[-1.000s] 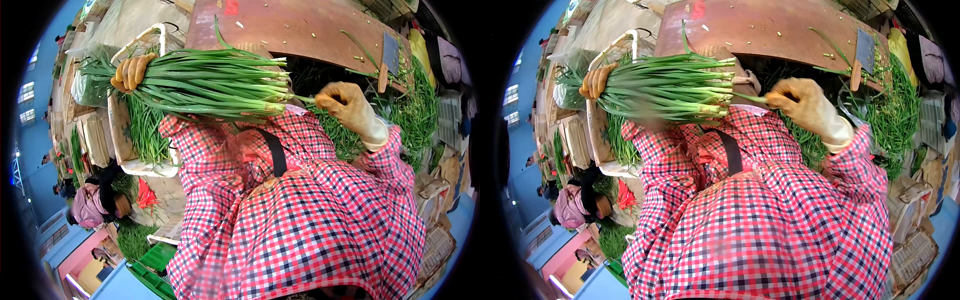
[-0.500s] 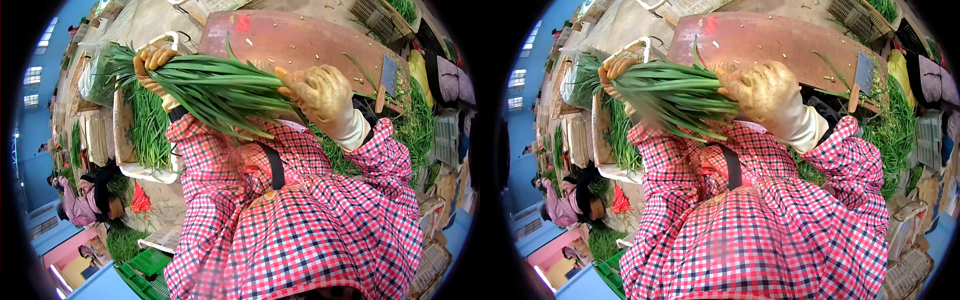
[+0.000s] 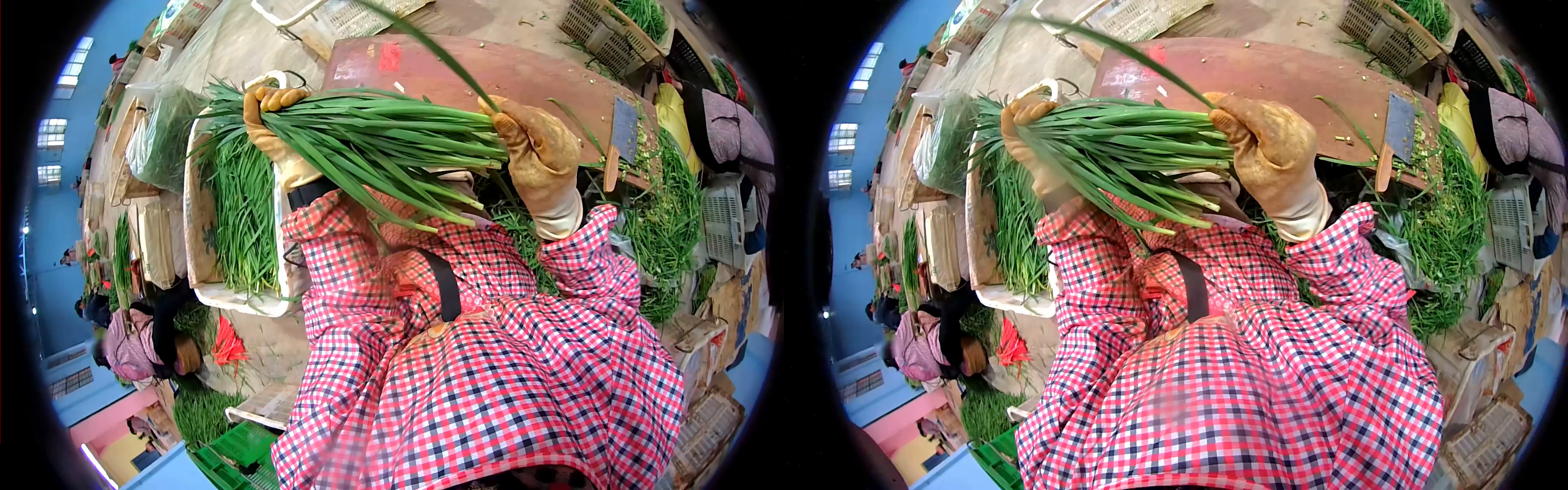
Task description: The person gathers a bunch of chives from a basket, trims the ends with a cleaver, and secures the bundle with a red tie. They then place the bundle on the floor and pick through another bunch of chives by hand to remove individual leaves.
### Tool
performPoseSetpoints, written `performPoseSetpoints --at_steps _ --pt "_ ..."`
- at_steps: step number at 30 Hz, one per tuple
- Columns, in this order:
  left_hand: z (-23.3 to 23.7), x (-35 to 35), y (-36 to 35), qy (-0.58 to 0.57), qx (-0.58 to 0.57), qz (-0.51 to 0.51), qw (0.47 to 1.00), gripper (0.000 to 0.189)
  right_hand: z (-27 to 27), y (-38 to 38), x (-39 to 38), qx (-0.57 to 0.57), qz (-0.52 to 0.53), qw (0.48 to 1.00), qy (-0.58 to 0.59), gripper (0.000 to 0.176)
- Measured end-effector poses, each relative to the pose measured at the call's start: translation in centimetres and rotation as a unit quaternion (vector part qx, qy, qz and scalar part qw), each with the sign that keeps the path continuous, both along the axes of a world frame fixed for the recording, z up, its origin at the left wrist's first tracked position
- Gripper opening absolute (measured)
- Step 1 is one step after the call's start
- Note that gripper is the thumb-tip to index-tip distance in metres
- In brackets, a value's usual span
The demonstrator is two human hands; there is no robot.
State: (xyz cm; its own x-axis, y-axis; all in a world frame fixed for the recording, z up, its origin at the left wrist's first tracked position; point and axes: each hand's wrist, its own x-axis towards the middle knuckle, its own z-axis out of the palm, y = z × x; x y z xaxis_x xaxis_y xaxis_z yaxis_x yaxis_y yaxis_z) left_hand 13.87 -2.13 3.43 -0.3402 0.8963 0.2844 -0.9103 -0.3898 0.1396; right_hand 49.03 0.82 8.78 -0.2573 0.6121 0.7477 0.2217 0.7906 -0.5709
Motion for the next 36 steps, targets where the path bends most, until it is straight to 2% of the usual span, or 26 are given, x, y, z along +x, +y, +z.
performPoseSetpoints --at_steps 1,2,3,5,6,9,10,11,13,14,15,17,20,23,24,25,27,28,30,31,32,33,34,35,36 --pt "0.7 1.1 0.4 -0.011 -0.016 0.038 0.999 0.036 -0.3 0.5 0.9 -0.050 0.010 0.995 0.082 0.015" --pt "1.3 2.4 0.0 -0.008 -0.103 0.142 0.984 0.023 -0.7 1.0 1.7 -0.092 0.022 0.981 0.171 0.016" --pt "2.0 3.0 -0.5 -0.003 -0.152 0.194 0.969 0.021 -0.7 1.0 3.6 -0.171 -0.023 0.974 0.150 0.017" --pt "2.8 2.8 -1.0 -0.004 -0.165 0.222 0.961 0.018 -0.1 1.9 7.0 -0.307 -0.041 0.950 -0.030 0.022" --pt "2.9 2.8 -1.2 -0.004 -0.168 0.226 0.960 0.018 1.0 2.4 7.5 -0.377 -0.077 0.896 -0.223 0.031" --pt "2.8 3.0 -1.1 -0.013 -0.153 0.241 0.958 0.019 1.9 1.5 6.0 -0.250 0.081 0.959 -0.107 0.039" --pt "2.8 3.2 -1.2 -0.010 -0.148 0.238 0.960 0.019 2.3 1.6 5.1 -0.276 0.148 0.947 -0.074 0.043" --pt "2.7 3.4 -1.3 -0.006 -0.143 0.235 0.961 0.019 2.6 1.6 4.0 -0.218 0.158 0.960 -0.072 0.047" --pt "2.7 3.6 -1.2 -0.001 -0.131 0.216 0.967 0.019 3.0 1.3 2.6 -0.359 0.191 0.911 -0.076 0.048" --pt "2.7 3.7 -1.2 -0.001 -0.127 0.206 0.970 0.019 3.4 1.2 1.2 -0.386 0.232 0.892 -0.040 0.049" --pt "2.8 3.8 -1.1 -0.009 -0.127 0.195 0.973 0.019 2.8 0.8 0.4 -0.388 0.215 0.896 -0.005 0.047" --pt "3.0 4.1 -1.3 -0.018 -0.137 0.180 0.974 0.019 2.2 0.6 -0.1 -0.465 0.179 0.867 0.002 0.044" --pt "2.5 4.3 -1.6 0.004 -0.172 0.180 0.969 0.017 1.9 0.6 0.1 -0.403 0.183 0.897 0.010 0.039" --pt "-0.3 2.4 -1.3 0.029 -0.209 0.171 0.963 0.017 0.9 1.0 1.6 -0.307 0.183 0.926 0.121 0.034" --pt "-0.8 1.8 -1.6 0.029 -0.212 0.144 0.966 0.017 1.0 1.8 2.4 -0.287 0.224 0.918 0.157 0.031" --pt "-0.8 1.9 -1.7 0.048 -0.221 0.169 0.959 0.017 0.7 2.2 3.3 -0.232 0.194 0.938 0.169 0.032" --pt "-0.6 2.1 -1.9 0.085 -0.243 0.219 0.941 0.018 1.6 1.8 4.7 -0.327 0.070 0.942 0.035 0.035" --pt "-0.9 2.1 -1.9 0.100 -0.226 0.223 0.943 0.019 1.4 1.5 4.4 -0.350 0.098 0.932 0.008 0.038" --pt "-2.0 1.5 -2.1 0.136 -0.189 0.243 0.942 0.042 0.8 0.4 2.7 -0.397 0.140 0.907 -0.029 0.049" --pt "-3.5 0.7 -2.3 0.155 -0.168 0.259 0.938 0.074 0.0 -0.2 1.7 -0.409 0.132 0.902 -0.042 0.057" --pt "-5.0 0.0 -2.3 0.173 -0.146 0.276 0.934 0.107 0.2 -0.7 1.5 -0.455 0.112 0.878 -0.098 0.054" --pt "-5.6 -0.3 -2.1 0.175 -0.128 0.286 0.934 0.109 0.6 -1.1 1.3 -0.498 0.092 0.848 -0.154 0.051" --pt "-6.2 -0.6 -1.9 0.176 -0.110 0.295 0.933 0.112 -1.4 -1.4 1.1 -0.325 0.022 0.924 -0.202 0.038" --pt "-6.8 -0.9 -1.7 0.177 -0.092 0.304 0.932 0.115 -1.4 -1.3 1.6 -0.305 0.042 0.935 -0.175 0.034" --pt "-6.9 -1.4 -1.8 0.178 -0.167 0.341 0.908 0.108 -1.6 -1.2 2.3 -0.285 0.061 0.945 -0.149 0.030"
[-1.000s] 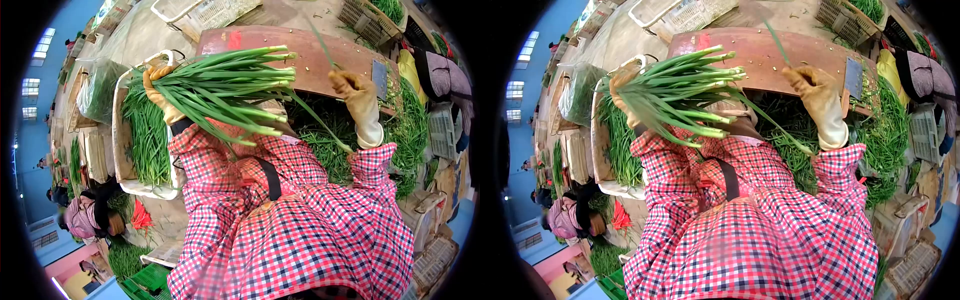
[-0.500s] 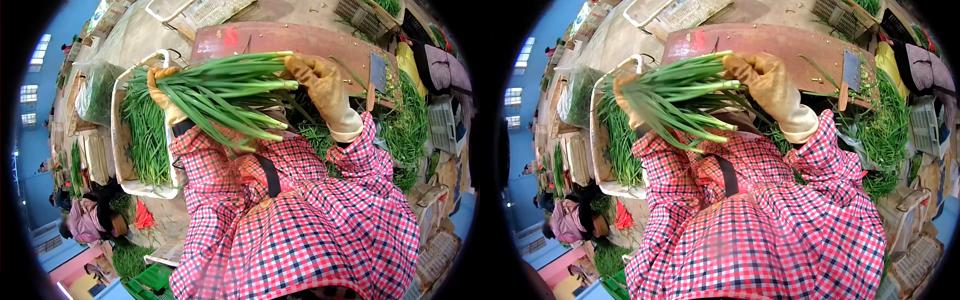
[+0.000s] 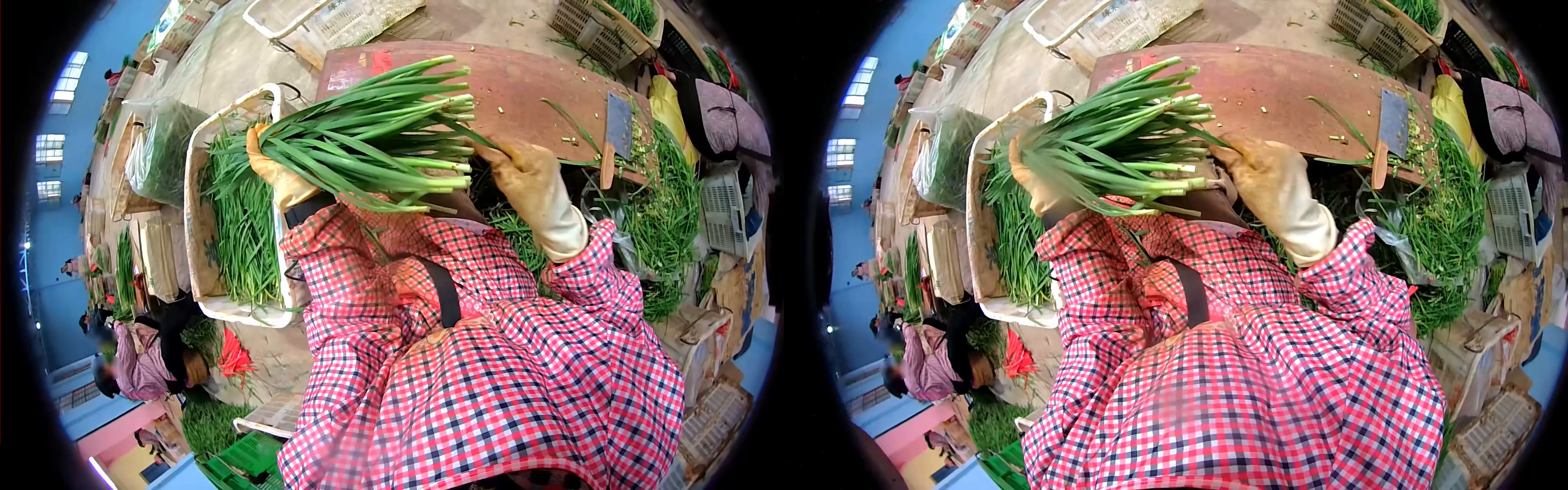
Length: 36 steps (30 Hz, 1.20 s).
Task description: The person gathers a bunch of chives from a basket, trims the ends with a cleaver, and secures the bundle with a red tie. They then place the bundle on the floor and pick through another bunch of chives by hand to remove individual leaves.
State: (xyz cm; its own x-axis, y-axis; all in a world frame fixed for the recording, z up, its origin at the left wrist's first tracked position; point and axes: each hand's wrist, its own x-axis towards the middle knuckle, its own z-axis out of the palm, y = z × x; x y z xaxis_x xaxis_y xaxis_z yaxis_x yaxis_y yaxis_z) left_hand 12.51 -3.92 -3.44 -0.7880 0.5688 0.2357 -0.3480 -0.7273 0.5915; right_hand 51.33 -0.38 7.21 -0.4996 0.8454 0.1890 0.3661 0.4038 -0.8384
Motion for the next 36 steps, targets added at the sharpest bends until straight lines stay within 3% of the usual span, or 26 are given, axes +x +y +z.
performPoseSetpoints --at_steps 3,4,5,6,7,9,11,14,17,20,22,24,27,29,32,33,35,36 --pt "0.5 0.0 -0.5 -0.007 -0.098 0.063 0.993 0.098 1.4 0.1 3.3 -0.014 -0.013 1.000 0.022 0.024" --pt "1.9 0.6 -0.6 -0.003 -0.111 0.067 0.992 0.096 1.1 0.5 5.3 -0.074 -0.012 0.997 -0.026 0.027" --pt "3.0 1.6 -0.5 -0.020 -0.064 0.053 0.996 0.065 0.9 1.1 7.0 -0.134 -0.012 0.988 -0.074 0.030" --pt "4.6 2.9 -0.4 -0.039 -0.016 0.037 0.998 0.037 1.3 1.4 7.3 -0.118 -0.022 0.979 -0.166 0.034" --pt "6.3 4.2 -0.3 -0.057 0.031 0.019 0.998 0.022 1.6 1.6 7.5 -0.102 -0.033 0.961 -0.257 0.039" --pt "7.0 3.9 -0.3 -0.140 0.058 -0.058 0.987 0.021 1.8 1.4 7.0 0.043 0.009 0.969 -0.242 0.048" --pt "7.4 4.0 0.0 -0.184 0.057 -0.097 0.977 0.019 4.4 1.8 3.5 -0.040 0.069 0.996 -0.048 0.052" --pt "7.9 4.4 0.6 -0.203 0.025 -0.112 0.973 0.018 4.3 1.2 -0.8 -0.022 0.113 0.993 0.003 0.051" --pt "8.4 5.3 0.8 -0.203 -0.008 -0.109 0.973 0.018 1.6 1.0 -3.1 -0.163 0.127 0.949 0.239 0.036" --pt "7.9 4.9 0.6 -0.167 -0.035 -0.131 0.977 0.020 1.0 0.5 -3.3 -0.010 0.056 0.980 0.192 0.023" --pt "8.8 4.9 0.5 -0.161 -0.051 -0.162 0.972 0.026 0.6 0.4 -3.2 -0.168 0.070 0.942 0.282 0.020" --pt "9.4 6.0 -0.1 -0.186 -0.064 -0.148 0.969 0.026 -0.2 0.5 -3.1 -0.292 0.097 0.868 0.389 0.019" --pt "8.1 4.3 0.0 -0.276 -0.006 -0.215 0.937 0.022 0.6 1.1 -2.7 -0.001 0.112 0.977 0.182 0.017" --pt "6.6 2.6 0.2 -0.277 -0.047 -0.242 0.929 0.023 -0.5 2.0 -2.5 -0.054 0.111 0.966 0.227 0.017" --pt "6.5 3.3 0.2 -0.205 -0.145 -0.145 0.957 0.026 1.2 2.7 -0.8 -0.135 0.098 0.953 0.251 0.020" --pt "6.3 3.3 0.3 -0.208 -0.139 -0.130 0.959 0.027 1.2 3.4 0.1 -0.129 0.123 0.928 0.326 0.022" --pt "5.7 2.8 0.3 -0.213 -0.129 -0.098 0.963 0.029 0.9 4.1 2.9 -0.144 0.131 0.921 0.337 0.025" --pt "5.3 2.3 0.1 -0.204 -0.124 -0.102 0.966 0.029 1.5 4.3 4.3 -0.224 0.152 0.929 0.252 0.030"
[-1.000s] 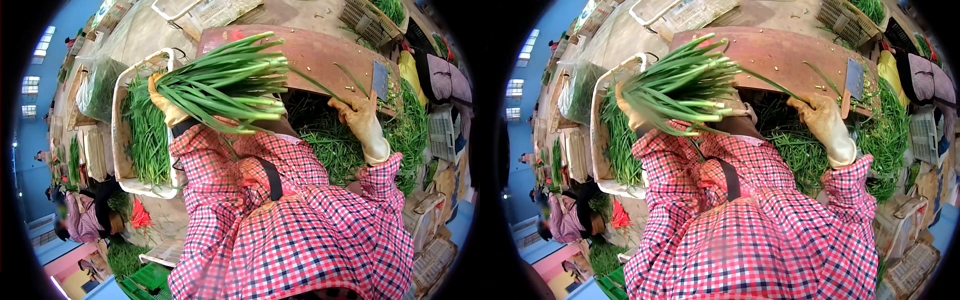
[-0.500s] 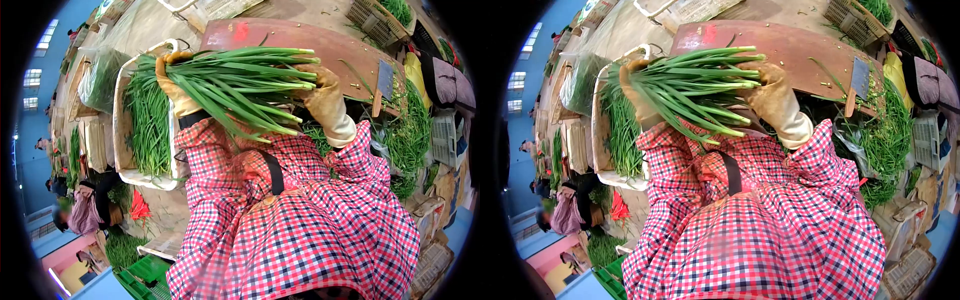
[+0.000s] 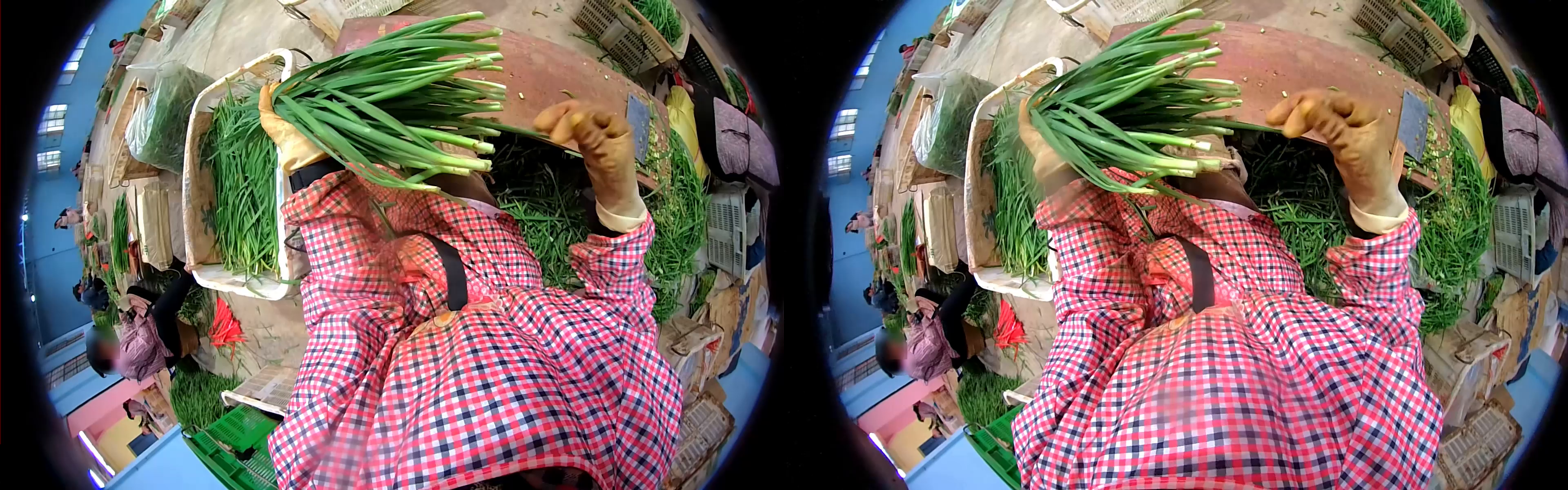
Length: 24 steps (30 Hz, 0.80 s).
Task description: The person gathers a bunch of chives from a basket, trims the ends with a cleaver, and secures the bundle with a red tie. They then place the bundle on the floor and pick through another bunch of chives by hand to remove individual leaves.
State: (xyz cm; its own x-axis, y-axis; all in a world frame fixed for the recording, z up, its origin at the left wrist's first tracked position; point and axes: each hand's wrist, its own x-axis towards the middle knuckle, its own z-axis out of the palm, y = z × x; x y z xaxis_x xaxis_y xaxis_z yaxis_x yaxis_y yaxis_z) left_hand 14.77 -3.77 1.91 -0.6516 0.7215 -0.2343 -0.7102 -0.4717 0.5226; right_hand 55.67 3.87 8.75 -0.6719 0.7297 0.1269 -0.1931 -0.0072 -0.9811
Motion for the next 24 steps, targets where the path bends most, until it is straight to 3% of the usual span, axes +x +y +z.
performPoseSetpoints --at_steps 3,5,10,11,12,13,14,15,17,18,20,21,22,23,24 --pt "-1.1 -1.5 -0.2 0.027 0.020 -0.017 0.999 0.030 -1.5 -1.7 -1.3 0.002 0.017 0.988 -0.155 0.036" --pt "-1.0 -1.0 -0.5 0.023 0.056 -0.012 0.998 0.031 -2.6 -2.3 -2.2 -0.090 0.040 0.991 -0.088 0.048" --pt "-0.2 0.5 -1.2 -0.011 0.125 -0.064 0.990 0.033 -1.9 -3.9 -5.9 -0.121 0.007 0.991 -0.065 0.050" --pt "-0.8 0.6 -1.3 0.029 0.103 -0.044 0.993 0.024 -1.4 -4.1 -6.7 -0.132 0.011 0.989 -0.061 0.050" --pt "-1.4 0.7 -1.3 0.069 0.079 -0.022 0.994 0.032 -0.8 -4.5 -7.3 -0.203 0.001 0.978 -0.052 0.051" --pt "-2.0 0.8 -1.4 0.107 0.053 -0.001 0.993 0.049 0.1 -4.7 -7.8 -0.159 -0.013 0.982 -0.098 0.049" --pt "-5.5 -2.0 -1.4 0.102 0.145 -0.062 0.982 0.050 0.1 -4.6 -7.8 -0.180 -0.004 0.982 -0.060 0.045" --pt "-5.3 -1.6 -1.3 0.101 0.163 -0.082 0.978 0.042 0.0 -4.3 -7.8 -0.201 0.005 0.979 -0.023 0.041" --pt "-4.9 -0.8 -1.3 0.099 0.196 -0.123 0.968 0.029 -2.1 -4.1 -7.9 -0.085 -0.011 0.996 -0.010 0.036" --pt "-4.1 0.0 -1.3 0.083 0.177 -0.129 0.972 0.025 -2.8 -4.1 -8.0 -0.026 -0.019 0.999 -0.003 0.033" --pt "-1.9 0.8 -1.5 -0.022 0.101 -0.160 0.982 0.028 -2.3 -4.6 -8.1 -0.140 -0.016 0.987 0.083 0.030" --pt "-3.2 0.6 -1.0 0.002 0.059 -0.107 0.992 0.034 -1.6 -4.8 -8.1 -0.181 -0.030 0.981 0.066 0.029" --pt "-3.8 0.3 -0.9 0.002 0.074 -0.127 0.989 0.035 -1.0 -5.0 -8.2 -0.222 -0.045 0.973 0.050 0.028" --pt "-4.4 -0.1 -1.0 0.002 0.087 -0.145 0.986 0.035 -1.2 -5.0 -8.2 -0.220 -0.049 0.973 0.057 0.028" --pt "-4.3 0.1 -0.7 -0.011 0.034 -0.099 0.994 0.038 -1.6 -5.0 -8.2 -0.219 -0.053 0.972 0.063 0.028"
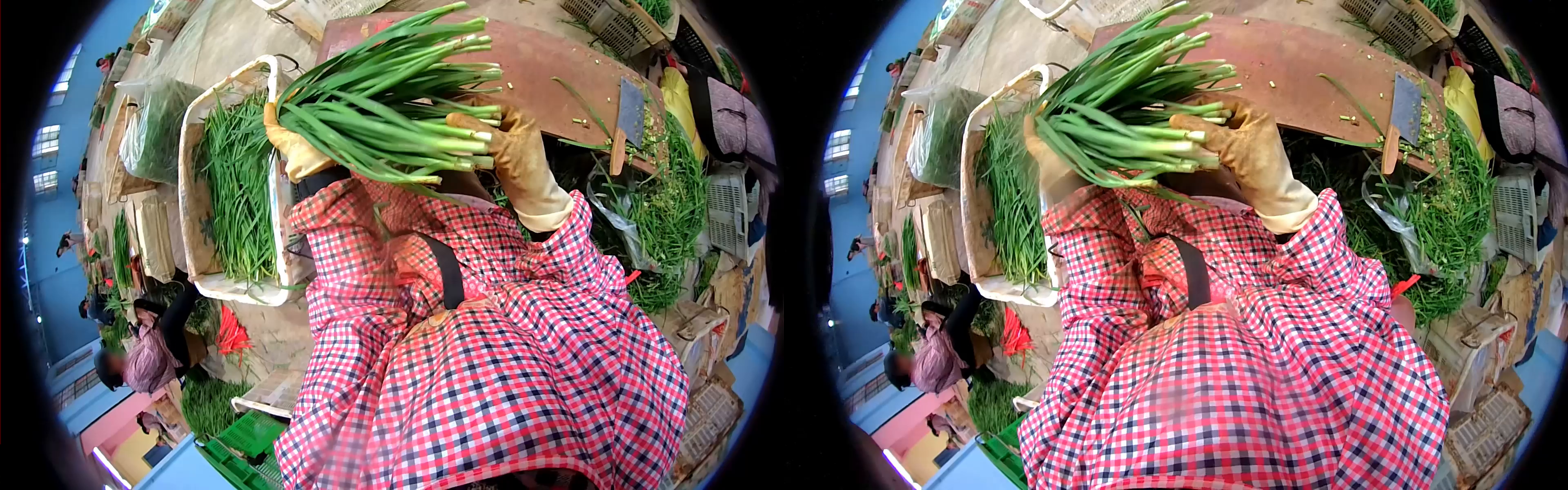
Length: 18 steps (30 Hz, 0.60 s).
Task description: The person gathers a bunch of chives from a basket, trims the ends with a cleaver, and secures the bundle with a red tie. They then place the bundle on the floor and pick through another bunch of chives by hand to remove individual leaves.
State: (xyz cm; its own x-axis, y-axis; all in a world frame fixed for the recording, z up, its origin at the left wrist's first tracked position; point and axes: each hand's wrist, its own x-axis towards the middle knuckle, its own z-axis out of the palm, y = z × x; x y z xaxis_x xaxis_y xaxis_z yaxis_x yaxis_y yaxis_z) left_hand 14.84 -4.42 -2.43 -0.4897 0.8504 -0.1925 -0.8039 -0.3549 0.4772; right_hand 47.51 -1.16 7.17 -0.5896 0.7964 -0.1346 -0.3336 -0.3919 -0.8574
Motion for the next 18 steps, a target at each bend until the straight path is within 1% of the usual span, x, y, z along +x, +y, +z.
performPoseSetpoints --at_steps 2,3,4,5,6,7,8,9,10,13,14,17,18 --pt "0.2 0.0 0.0 -0.047 -0.005 0.009 0.999 0.038 -0.2 -0.2 -0.3 -0.017 -0.012 0.999 0.030 0.029" --pt "0.8 0.5 0.2 -0.064 -0.015 0.022 0.998 0.037 -0.4 -0.2 -0.4 -0.034 -0.013 0.999 0.016 0.026" --pt "2.5 2.6 0.6 -0.036 -0.067 0.089 0.993 0.035 -0.6 0.0 -0.3 -0.049 -0.015 0.999 0.001 0.024" --pt "0.8 1.4 0.8 -0.053 -0.042 0.078 0.995 0.035 -0.9 0.3 0.0 -0.064 -0.018 0.998 -0.014 0.023" --pt "0.9 1.3 0.8 -0.071 -0.042 0.068 0.994 0.038 -1.9 0.5 0.0 0.156 -0.014 0.983 -0.100 0.029" --pt "1.0 1.4 0.9 -0.088 -0.041 0.059 0.994 0.040 -2.5 1.0 0.3 0.304 -0.030 0.938 -0.162 0.032" --pt "1.0 1.5 1.0 -0.073 -0.052 0.053 0.995 0.042 -3.0 1.4 0.6 0.443 -0.045 0.868 -0.220 0.036" --pt "1.7 2.1 1.0 -0.058 -0.063 0.047 0.995 0.044 -2.9 1.8 0.6 0.569 -0.059 0.774 -0.271 0.039" --pt "2.0 2.4 1.0 -0.042 -0.075 0.041 0.995 0.046 -3.6 2.9 0.5 0.652 -0.034 0.722 -0.229 0.039" --pt "0.9 0.8 0.9 -0.039 -0.045 -0.016 0.998 0.048 -3.7 3.6 0.6 0.607 -0.034 0.762 -0.225 0.025" --pt "0.3 0.4 0.9 -0.029 -0.043 -0.006 0.999 0.045 -3.9 4.3 0.7 0.634 -0.037 0.734 -0.240 0.026" --pt "2.8 3.0 1.7 -0.003 -0.123 0.060 0.991 0.043 -3.2 5.1 1.1 0.606 -0.002 0.764 -0.221 0.031" --pt "2.7 2.6 1.7 -0.010 -0.091 0.026 0.995 0.042 -2.9 4.9 0.9 0.582 -0.029 0.794 -0.173 0.023"
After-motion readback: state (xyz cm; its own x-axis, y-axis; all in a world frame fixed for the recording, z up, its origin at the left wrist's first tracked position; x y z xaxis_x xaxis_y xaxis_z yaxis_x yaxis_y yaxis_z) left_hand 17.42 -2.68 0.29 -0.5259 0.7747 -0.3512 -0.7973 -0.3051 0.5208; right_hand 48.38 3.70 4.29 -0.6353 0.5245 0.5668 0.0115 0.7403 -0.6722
